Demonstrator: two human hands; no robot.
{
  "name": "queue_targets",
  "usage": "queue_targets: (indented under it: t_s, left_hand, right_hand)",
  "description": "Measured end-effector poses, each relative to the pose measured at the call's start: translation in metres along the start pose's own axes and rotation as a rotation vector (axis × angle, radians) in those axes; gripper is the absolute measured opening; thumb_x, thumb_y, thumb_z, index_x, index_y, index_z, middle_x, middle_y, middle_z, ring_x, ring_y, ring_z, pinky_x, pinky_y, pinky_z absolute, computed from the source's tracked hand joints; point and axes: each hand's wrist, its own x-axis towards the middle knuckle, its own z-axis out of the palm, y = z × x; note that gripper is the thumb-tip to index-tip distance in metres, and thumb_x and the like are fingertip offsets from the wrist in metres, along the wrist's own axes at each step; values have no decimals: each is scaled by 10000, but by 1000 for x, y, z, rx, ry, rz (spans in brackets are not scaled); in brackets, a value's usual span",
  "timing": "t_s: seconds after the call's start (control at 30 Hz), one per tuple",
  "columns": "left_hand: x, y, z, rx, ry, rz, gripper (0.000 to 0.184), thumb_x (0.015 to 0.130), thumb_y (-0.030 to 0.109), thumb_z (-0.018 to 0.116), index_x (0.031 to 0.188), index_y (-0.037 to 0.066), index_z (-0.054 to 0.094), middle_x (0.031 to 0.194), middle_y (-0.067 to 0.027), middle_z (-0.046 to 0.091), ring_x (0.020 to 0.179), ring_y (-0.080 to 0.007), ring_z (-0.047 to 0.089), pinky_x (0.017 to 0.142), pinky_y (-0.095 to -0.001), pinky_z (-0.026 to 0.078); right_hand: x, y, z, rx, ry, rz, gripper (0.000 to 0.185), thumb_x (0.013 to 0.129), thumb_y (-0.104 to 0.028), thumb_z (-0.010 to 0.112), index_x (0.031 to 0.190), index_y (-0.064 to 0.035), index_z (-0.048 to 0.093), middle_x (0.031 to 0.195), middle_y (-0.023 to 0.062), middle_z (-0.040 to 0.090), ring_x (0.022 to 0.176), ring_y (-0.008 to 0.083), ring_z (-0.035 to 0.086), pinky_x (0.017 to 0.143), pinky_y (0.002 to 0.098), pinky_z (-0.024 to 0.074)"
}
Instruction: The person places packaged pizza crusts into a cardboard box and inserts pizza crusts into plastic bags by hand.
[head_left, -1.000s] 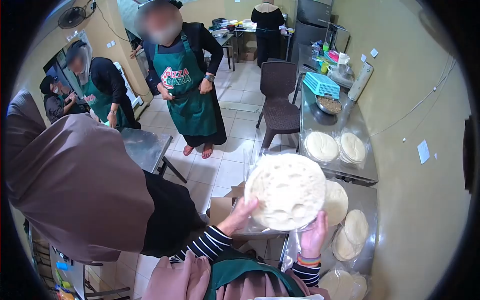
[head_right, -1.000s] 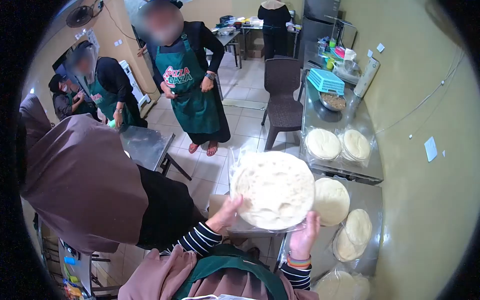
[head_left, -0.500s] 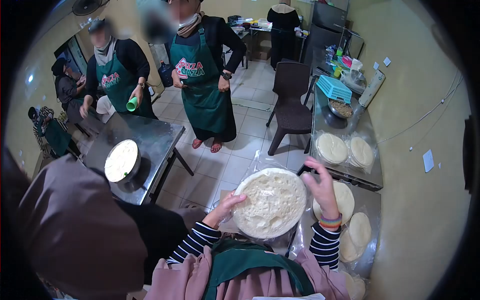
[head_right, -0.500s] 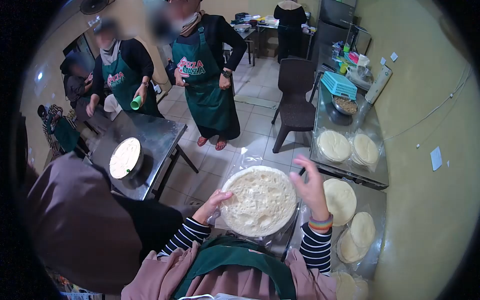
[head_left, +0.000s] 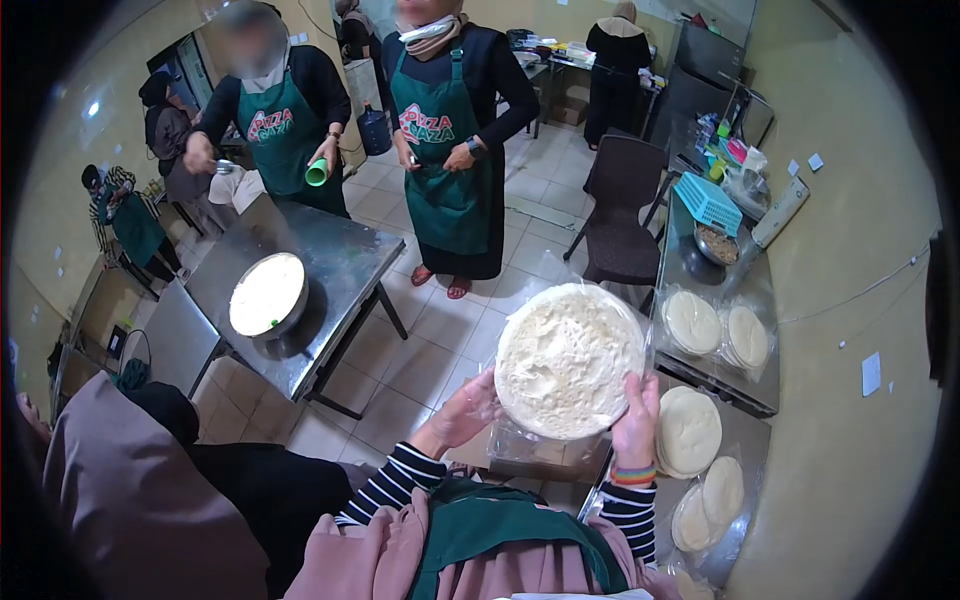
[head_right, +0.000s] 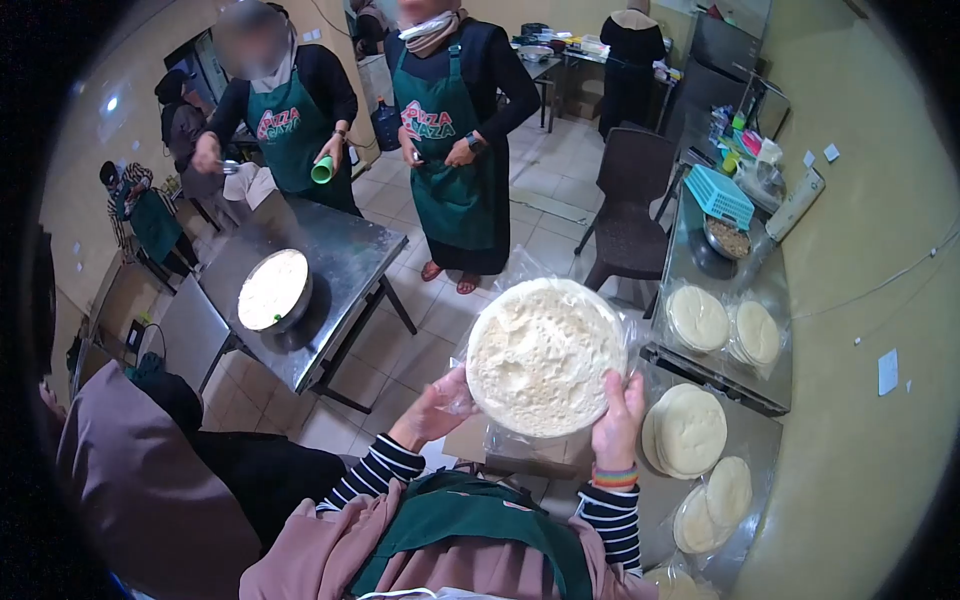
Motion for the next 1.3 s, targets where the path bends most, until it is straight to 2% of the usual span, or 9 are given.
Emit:
queue_targets:
  t_s: [0.2, 0.3, 0.4, 0.5, 0.6, 0.67, 0.77, 0.9, 1.3]
  left_hand:
    - [-9, -5, -5, -31, 78, 208, 1048, 610, 481, 710, 1376, 76, 122, 1392, -27, 224, 1262, -156, 243, 1039, -322, 207]
    - [-14, -2, -1, 65, 57, 281, 985, 670, 460, 677, 1375, 62, 114, 1400, -45, 208, 1270, -159, 228, 1034, -316, 219]
    - [-16, 9, 3, 194, 277, 304, 773, 810, 415, 546, 1364, 40, 158, 1379, -77, 256, 1253, -169, 271, 1020, -311, 245]
    - [-19, 35, 6, 1, 271, 345, 524, 932, 358, 290, 1324, 10, 275, 1289, -115, 394, 1164, -179, 404, 989, -307, 295]
    - [-25, 53, 2, 122, 250, 320, 525, 930, 366, 294, 1311, 5, 304, 1291, -119, 392, 1156, -180, 413, 976, -308, 313]
    - [-28, 61, -4, 170, 261, 317, 498, 932, 353, 307, 1274, -4, 372, 1264, -117, 426, 1134, -175, 429, 966, -305, 323]
    - [-29, 64, -16, 318, 204, 268, 464, 917, 328, 394, 1188, -42, 462, 1197, -120, 490, 1080, -182, 476, 927, -314, 365]
    - [-33, 72, -15, 468, 219, 214, 425, 933, 304, 354, 1144, -26, 519, 1165, -100, 522, 1042, -151, 480, 912, -276, 362]
    - [-41, 83, -46, -9, 398, 24, 437, 916, 319, 379, 1137, -43, 486, 1084, -127, 562, 949, -183, 567, 834, -308, 444]
  right_hand:
    - [-42, 39, 6, 130, 19, 173, 365, 875, -112, 467, 1213, -15, 371, 1170, 99, 481, 1099, 213, 441, 969, 352, 308]
    - [-49, 51, 10, 265, -51, 308, 408, 870, -111, 464, 1249, -18, 341, 1204, 94, 455, 1120, 225, 422, 984, 358, 289]
    - [-47, 59, 2, 211, -120, 324, 428, 861, -103, 468, 1255, -23, 320, 1243, 106, 416, 1150, 221, 392, 992, 366, 280]
    - [-35, 58, -2, -101, -27, 138, 456, 859, -94, 463, 1271, -35, 277, 1281, 105, 359, 1161, 238, 370, 979, 372, 282]
    - [-22, 38, 29, -465, 130, -114, 460, 839, -103, 501, 1251, -30, 311, 1297, 96, 330, 1141, 251, 376, 953, 364, 296]
    - [-9, 15, 55, -1008, -83, -489, 414, 810, -105, 528, 1192, -15, 397, 1274, 114, 364, 1121, 255, 395, 945, 357, 304]
    - [5, -7, 103, -1150, -399, -709, 352, 768, -101, 561, 1104, -22, 493, 1189, 122, 456, 1076, 265, 438, 918, 353, 320]
    - [18, -9, 118, -1334, -581, -788, 220, 702, -130, 634, 909, -65, 598, 943, 80, 582, 917, 246, 525, 829, 350, 355]
    - [12, 12, 101, -1228, -391, -836, 47, 746, -67, 583, 722, -68, 542, 877, 57, 616, 867, 229, 560, 839, 357, 366]
